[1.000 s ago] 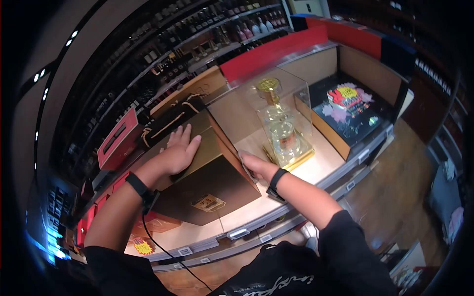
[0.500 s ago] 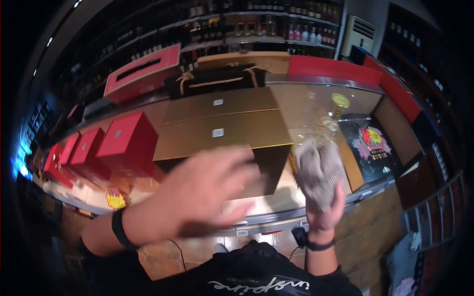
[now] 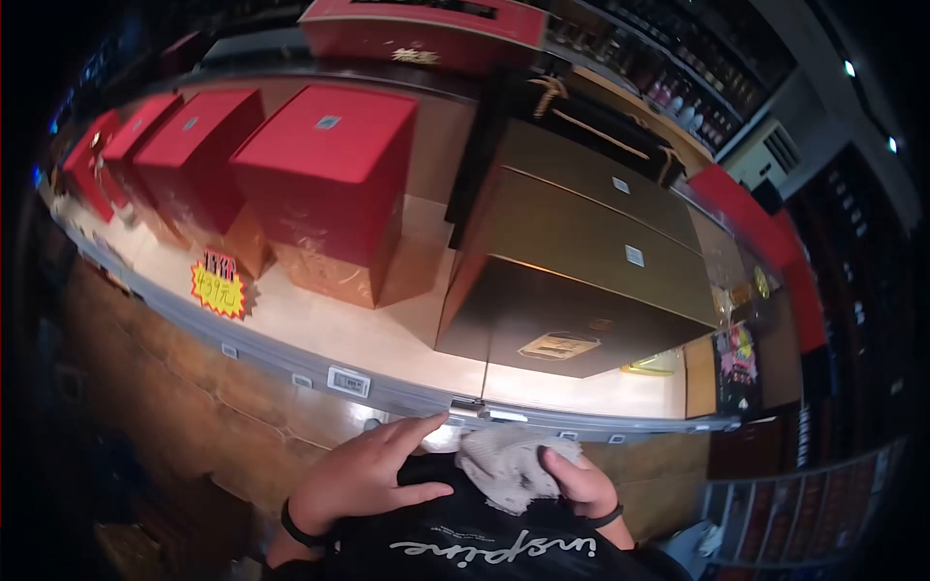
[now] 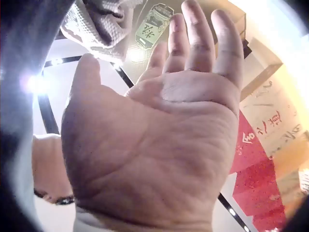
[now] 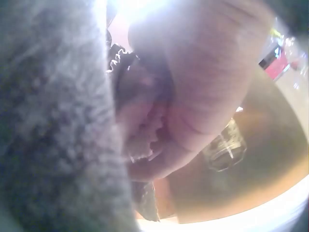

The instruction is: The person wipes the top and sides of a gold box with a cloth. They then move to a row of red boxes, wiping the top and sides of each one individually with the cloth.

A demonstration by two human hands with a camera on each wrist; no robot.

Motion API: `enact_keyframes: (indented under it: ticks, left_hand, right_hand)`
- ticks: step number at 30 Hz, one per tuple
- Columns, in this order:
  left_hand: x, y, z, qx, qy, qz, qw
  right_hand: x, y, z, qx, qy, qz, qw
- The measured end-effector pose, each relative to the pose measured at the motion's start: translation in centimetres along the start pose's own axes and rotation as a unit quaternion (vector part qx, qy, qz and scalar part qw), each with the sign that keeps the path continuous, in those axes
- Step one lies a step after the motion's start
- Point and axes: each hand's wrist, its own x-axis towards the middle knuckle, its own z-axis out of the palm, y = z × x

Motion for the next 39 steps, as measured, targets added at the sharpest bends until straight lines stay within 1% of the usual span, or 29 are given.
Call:
enact_keyframes:
  ticks: [1,2,4,5,6,7,9,10,11,13,14,16,18,19,20,21,22,23,24,25,27,30,31,33,34,35,37,38,39]
  left_hand:
    - [0.0,-0.4,-0.6,0.006,0.003,0.016,1.0]
    - [0.3,-0.6,-1.4,0.01,-0.029,0.016,0.999]
    - [0.7,-2.0,-2.0,-0.024,-0.063,0.052,0.996]
    - [0.7,-2.6,-2.5,-0.04,-0.084,0.069,0.993]
    - [0.3,-2.8,-3.4,-0.053,-0.076,0.03,0.995]
    - [-0.3,-3.8,-3.7,-0.058,-0.038,0.041,0.997]
    - [-1.3,-6.6,-4.1,-0.067,0.038,0.06,0.995]
    - [-2.1,-7.9,-4.3,-0.088,0.034,0.057,0.994]
    - [-3.1,-9.0,-4.6,-0.1,0.032,0.038,0.994]
    - [-4.5,-10.8,-5.2,-0.122,0.027,0.002,0.992]
    - [-4.9,-11.3,-5.6,-0.118,0.037,-0.015,0.992]
    - [-5.8,-12.1,-6.4,-0.106,0.056,-0.048,0.992]
    - [-5.7,-13.1,-7.3,-0.067,0.038,-0.048,0.996]
    - [-5.5,-13.5,-7.9,-0.046,0.031,-0.048,0.997]
    - [-5.1,-13.0,-8.4,-0.054,0.054,-0.025,0.997]
    - [-4.5,-12.8,-8.8,-0.056,0.042,-0.031,0.997]
    - [-4.0,-12.7,-9.2,-0.058,0.031,-0.036,0.997]
    - [-3.6,-12.4,-9.1,-0.061,0.021,-0.041,0.997]
    - [-3.3,-12.0,-8.8,-0.103,0.05,-0.019,0.993]
    - [-3.2,-12.1,-8.3,-0.133,0.048,-0.025,0.99]
    - [-3.1,-12.0,-6.7,-0.189,0.044,-0.037,0.98]
    - [-4.0,-10.2,-4.1,-0.278,0.058,-0.061,0.957]
    - [-4.3,-9.7,-3.3,-0.293,0.06,-0.051,0.953]
    - [-4.8,-9.0,-1.7,-0.323,0.06,-0.032,0.944]
    - [-5.1,-8.9,-0.9,-0.349,0.058,-0.038,0.934]
    - [-5.4,-8.4,-0.7,-0.345,0.054,-0.039,0.936]
    - [-5.8,-6.9,-0.7,-0.337,0.044,-0.044,0.94]
    - [-6.0,-5.9,-0.5,-0.336,0.061,-0.06,0.938]
    - [-6.2,-4.9,-0.3,-0.335,0.077,-0.077,0.936]
  right_hand:
    - [1.3,-0.7,0.9,-0.054,-0.021,0.01,0.998]
    - [2.7,-1.8,2.5,-0.096,-0.057,-0.016,0.994]
    - [5.5,-4.3,6.1,-0.17,-0.132,-0.07,0.974]
    - [6.7,-5.0,7.4,-0.216,-0.147,-0.07,0.963]
    - [7.8,-5.5,8.7,-0.26,-0.16,-0.069,0.95]
    - [8.7,-5.6,9.8,-0.303,-0.174,-0.067,0.935]
    - [10.4,-5.5,12.2,-0.337,-0.194,-0.101,0.916]
    - [11.1,-5.8,13.6,-0.356,-0.209,-0.122,0.902]
    - [11.7,-5.9,14.7,-0.375,-0.224,-0.143,0.888]
    - [12.3,-4.6,15.5,-0.385,-0.223,-0.064,0.893]
    - [12.7,-4.0,15.5,-0.391,-0.224,-0.032,0.892]
    - [13.0,-2.7,16.1,-0.382,-0.177,-0.012,0.907]
    - [13.1,-1.7,16.8,-0.355,-0.082,-0.036,0.93]
    - [13.4,-1.4,16.8,-0.357,-0.055,-0.054,0.931]
    - [13.7,-1.2,16.6,-0.36,-0.028,-0.073,0.93]
    - [13.8,-1.0,16.5,-0.362,-0.001,-0.092,0.928]
    - [13.4,-1.0,16.7,-0.311,0.031,-0.022,0.95]
    - [13.0,-0.8,16.5,-0.289,0.043,-0.018,0.956]
    - [12.7,-0.5,16.3,-0.269,0.055,-0.016,0.962]
    - [12.3,-0.4,15.9,-0.248,0.065,-0.016,0.966]
    - [11.2,-0.9,15.4,-0.248,0.048,-0.041,0.967]
    - [9.1,-0.8,14.1,-0.217,0.037,-0.072,0.973]
    - [8.5,-0.5,13.7,-0.199,0.036,-0.083,0.976]
    - [6.8,0.6,11.6,-0.178,0.001,-0.068,0.982]
    - [6.1,1.0,10.4,-0.17,-0.016,-0.058,0.984]
    - [5.8,1.0,9.3,-0.202,-0.068,-0.104,0.971]
    - [6.0,0.7,7.5,-0.262,-0.167,-0.194,0.931]
    - [6.3,1.3,6.8,-0.26,-0.216,-0.226,0.914]
    - [6.0,1.0,6.7,-0.247,-0.215,-0.211,0.921]
